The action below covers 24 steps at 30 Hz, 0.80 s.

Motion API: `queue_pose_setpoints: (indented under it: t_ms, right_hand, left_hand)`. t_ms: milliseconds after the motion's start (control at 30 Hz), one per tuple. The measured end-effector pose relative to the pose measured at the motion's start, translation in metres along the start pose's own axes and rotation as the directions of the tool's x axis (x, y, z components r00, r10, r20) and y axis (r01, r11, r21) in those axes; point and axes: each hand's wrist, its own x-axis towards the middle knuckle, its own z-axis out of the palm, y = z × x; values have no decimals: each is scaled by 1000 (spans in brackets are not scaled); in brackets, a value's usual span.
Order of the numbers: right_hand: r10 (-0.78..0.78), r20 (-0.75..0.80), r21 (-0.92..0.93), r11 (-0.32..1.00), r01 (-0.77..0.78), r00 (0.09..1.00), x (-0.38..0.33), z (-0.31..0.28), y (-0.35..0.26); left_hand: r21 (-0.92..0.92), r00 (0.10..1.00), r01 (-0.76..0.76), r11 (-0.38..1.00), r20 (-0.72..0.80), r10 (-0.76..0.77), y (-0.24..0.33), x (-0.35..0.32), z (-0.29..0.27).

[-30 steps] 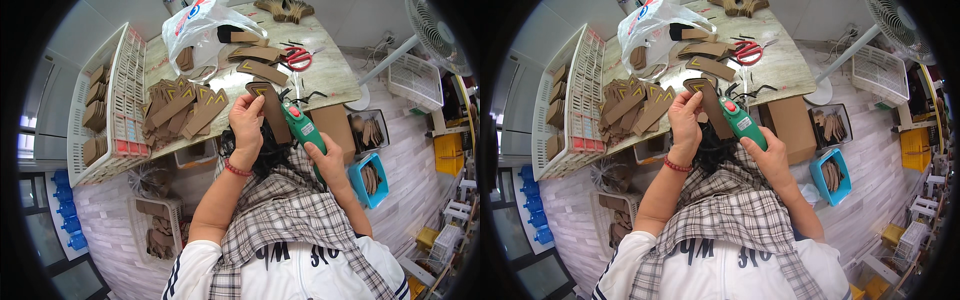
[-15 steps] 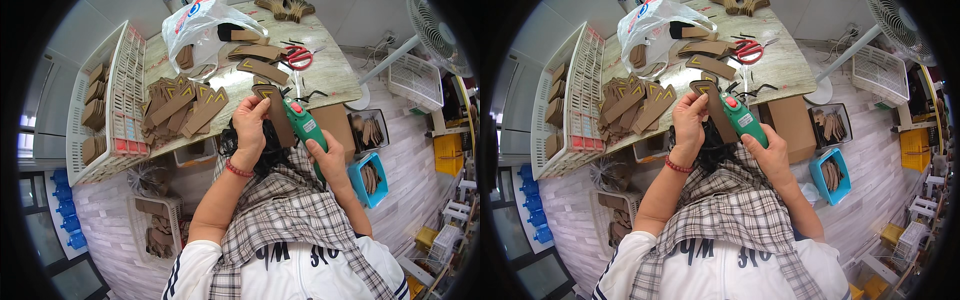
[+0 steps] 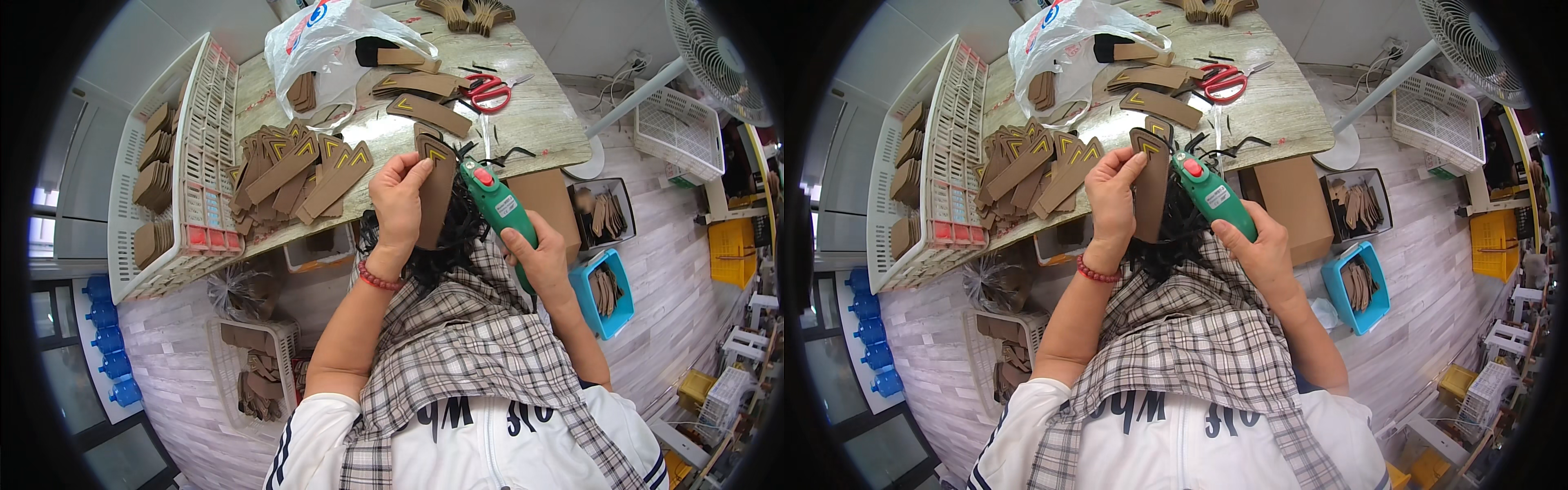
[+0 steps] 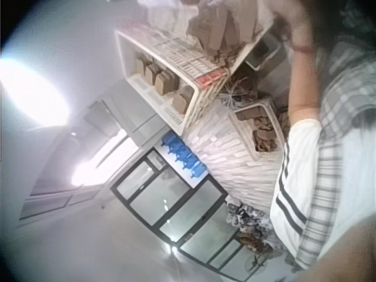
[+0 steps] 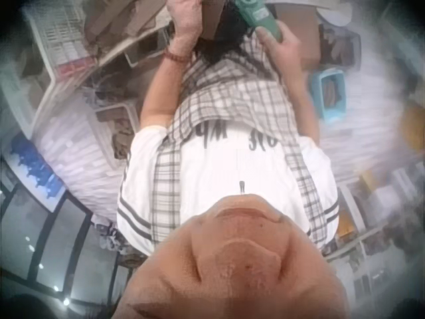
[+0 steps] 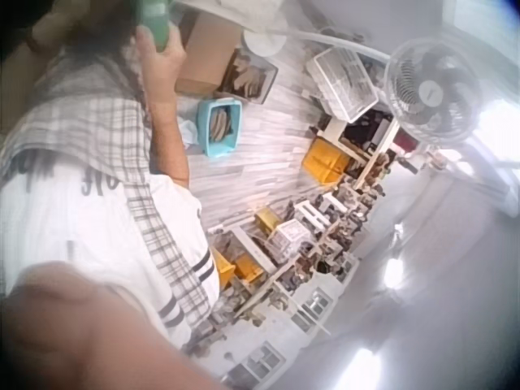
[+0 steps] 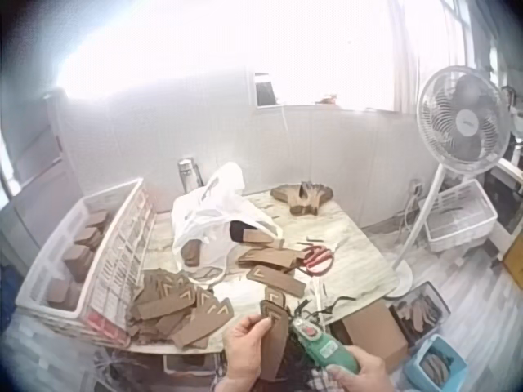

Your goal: The person uses a green rotary tool to trim the edges of small rectangular cardboard pieces marked with yellow triangles. They handle the pieces one at a time, rotating them to smooth the edges, and place the finished pieces into a white basket on the left.

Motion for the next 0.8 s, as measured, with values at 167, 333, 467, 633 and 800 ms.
queue_pose_setpoints:
  t_ms: [167, 333, 467, 633, 800]
  right_hand:
    - [-16, 6, -27, 1000, 16, 1000, -1, 2, 3]
    - [-28, 14, -20, 999, 28, 1000, 0, 3, 3]
    - [-45, 13, -22, 999, 45, 999, 1, 3, 4]
    - [-41, 13, 5, 999, 41, 999, 1, 2, 1]
    - [-40, 15, 5, 999, 40, 999, 1, 2, -2]
  left_hand:
    - [179, 993, -115, 977, 15, 114, 6, 6, -5]
    - [285, 989, -146, 947, 41, 140, 7, 7, -7]
    - [325, 986, -167, 931, 73, 151, 5, 4, -8]
    - [388, 974, -211, 897, 165, 157, 11, 2, -7]
    - [461, 964, -217, 860, 239, 115, 16, 4, -12]
